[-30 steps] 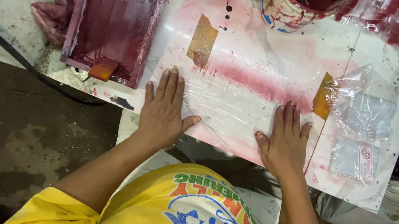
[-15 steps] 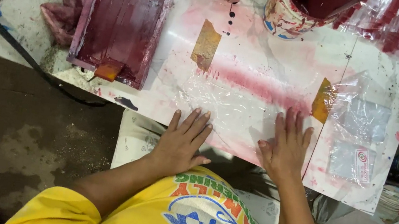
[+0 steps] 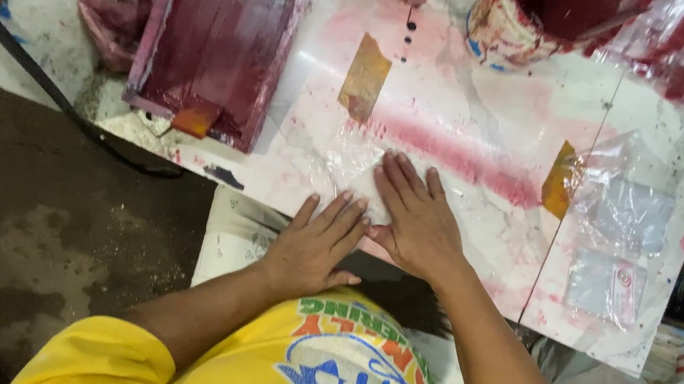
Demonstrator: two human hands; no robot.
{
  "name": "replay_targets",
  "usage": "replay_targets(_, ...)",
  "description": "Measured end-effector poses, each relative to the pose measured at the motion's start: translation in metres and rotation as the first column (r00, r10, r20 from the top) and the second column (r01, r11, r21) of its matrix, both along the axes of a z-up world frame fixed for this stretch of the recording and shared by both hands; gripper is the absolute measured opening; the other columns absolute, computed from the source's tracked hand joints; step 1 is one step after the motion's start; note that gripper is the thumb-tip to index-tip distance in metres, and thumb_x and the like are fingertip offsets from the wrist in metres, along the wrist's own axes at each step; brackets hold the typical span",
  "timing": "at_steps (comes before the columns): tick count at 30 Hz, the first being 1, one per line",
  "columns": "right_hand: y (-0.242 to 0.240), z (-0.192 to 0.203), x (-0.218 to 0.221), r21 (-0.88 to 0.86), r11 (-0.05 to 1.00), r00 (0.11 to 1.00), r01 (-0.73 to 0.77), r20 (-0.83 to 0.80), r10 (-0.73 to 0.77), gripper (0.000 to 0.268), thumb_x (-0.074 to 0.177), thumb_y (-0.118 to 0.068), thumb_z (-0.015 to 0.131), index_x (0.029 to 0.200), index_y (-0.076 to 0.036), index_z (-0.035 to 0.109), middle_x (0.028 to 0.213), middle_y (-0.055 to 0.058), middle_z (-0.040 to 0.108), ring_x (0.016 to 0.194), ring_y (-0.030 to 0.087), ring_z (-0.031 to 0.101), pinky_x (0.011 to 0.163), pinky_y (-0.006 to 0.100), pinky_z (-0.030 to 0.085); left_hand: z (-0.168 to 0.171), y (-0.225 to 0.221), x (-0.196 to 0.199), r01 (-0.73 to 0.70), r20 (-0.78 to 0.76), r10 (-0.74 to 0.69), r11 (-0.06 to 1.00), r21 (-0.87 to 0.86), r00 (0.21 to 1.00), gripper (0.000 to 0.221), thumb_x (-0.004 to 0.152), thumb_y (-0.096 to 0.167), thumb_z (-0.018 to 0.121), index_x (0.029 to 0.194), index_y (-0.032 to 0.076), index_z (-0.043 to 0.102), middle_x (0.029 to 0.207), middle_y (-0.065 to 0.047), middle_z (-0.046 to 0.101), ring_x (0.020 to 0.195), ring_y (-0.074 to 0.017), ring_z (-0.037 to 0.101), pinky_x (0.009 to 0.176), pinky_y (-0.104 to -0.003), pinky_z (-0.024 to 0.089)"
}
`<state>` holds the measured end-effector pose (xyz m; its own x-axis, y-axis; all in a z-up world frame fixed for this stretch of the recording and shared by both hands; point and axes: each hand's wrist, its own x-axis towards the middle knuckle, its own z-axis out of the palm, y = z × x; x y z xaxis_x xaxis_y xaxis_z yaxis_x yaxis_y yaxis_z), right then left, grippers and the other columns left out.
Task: The person is organizing small plastic bags by smoothing them flat and stacking them on a work surface in a print shop.
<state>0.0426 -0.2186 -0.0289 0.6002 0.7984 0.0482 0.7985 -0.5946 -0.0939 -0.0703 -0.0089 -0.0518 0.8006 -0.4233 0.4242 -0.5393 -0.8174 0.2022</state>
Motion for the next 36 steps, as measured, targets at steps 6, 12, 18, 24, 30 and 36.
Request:
replay_targets(6,-0.014,-0.004,0.014,0.068,0.996,0.999,0.048,0.016,-0.049,0.094,0.098,-0.076,0.013,0.159,-0.008,0.034,0.166,0.018,0.033,0.154,0.036,0.029,0.121,0.058,0.02,0.002,-0.001,0.0,-0.013,0.0,0.013,1.0,0.002,1.0,0.082,0.099,0.071,0.033,0.152,0.008,0.044,0.159,-0.019,0.042,0.149,-0.0378,0.037,0.117,-0.06,0.023)
replay_targets(12,-0.015,0.008,-0.053,-0.013,1.0,0.998,0.027,-0.065,-0.028,0.103,0.09,-0.085,0.016,0.159,-0.01,0.034,0.166,0.016,0.032,0.154,0.034,0.027,0.122,0.058,0.018,-0.001,-0.002,0.001,-0.024,0.017,0.024,1.0,0.012,1.0,0.082,0.098,0.07,0.035,0.15,0.008,0.046,0.159,-0.019,0.043,0.15,-0.037,0.037,0.118,-0.059,0.02)
replay_targets(18,0.001,0.034,-0.016,-0.105,0.968,0.961,0.227,-0.138,-0.24,0.106,0.09,-0.084,0.016,0.157,-0.004,0.037,0.163,0.024,0.034,0.152,0.04,0.03,0.119,0.063,0.02,-0.003,-0.004,0.001,-0.031,-0.001,0.031,0.999,-0.019,1.0,0.082,0.101,0.071,0.027,0.15,0.009,0.047,0.158,-0.019,0.044,0.15,-0.0361,0.037,0.12,-0.059,0.018)
replay_targets(24,0.014,0.026,-0.02,0.162,0.987,0.983,-0.025,-0.175,0.054,0.1,0.091,-0.081,0.011,0.157,-0.012,0.039,0.16,0.016,0.041,0.15,0.035,0.035,0.119,0.059,0.021,-0.003,0.001,0.003,-0.025,0.066,0.027,0.999,-0.031,0.997,0.075,0.096,0.068,0.044,0.142,0.009,0.053,0.147,-0.021,0.052,0.145,-0.0391,0.044,0.116,-0.06,0.024)
replay_targets(30,0.035,0.012,0.001,0.129,0.99,0.999,-0.048,-0.006,0.05,0.087,0.098,-0.073,0.021,0.153,-0.011,0.048,0.155,0.016,0.049,0.145,0.034,0.042,0.111,0.061,0.034,-0.008,0.0,0.003,-0.016,0.065,0.022,0.996,-0.085,0.998,0.068,0.095,0.066,0.046,0.131,0.009,0.06,0.15,-0.022,0.051,0.144,-0.0396,0.046,0.114,-0.061,0.027)
replay_targets(36,0.032,0.012,0.011,0.044,0.999,0.997,-0.005,-0.082,0.008,0.086,0.097,-0.075,0.021,0.154,-0.015,0.045,0.16,0.011,0.044,0.149,0.03,0.037,0.118,0.056,0.026,0.018,0.008,0.006,-0.104,-0.096,0.09,0.982,-0.159,0.991,0.08,0.094,0.071,0.046,0.131,0.002,0.061,0.142,-0.028,0.054,0.138,-0.0447,0.049,0.107,-0.062,0.035)
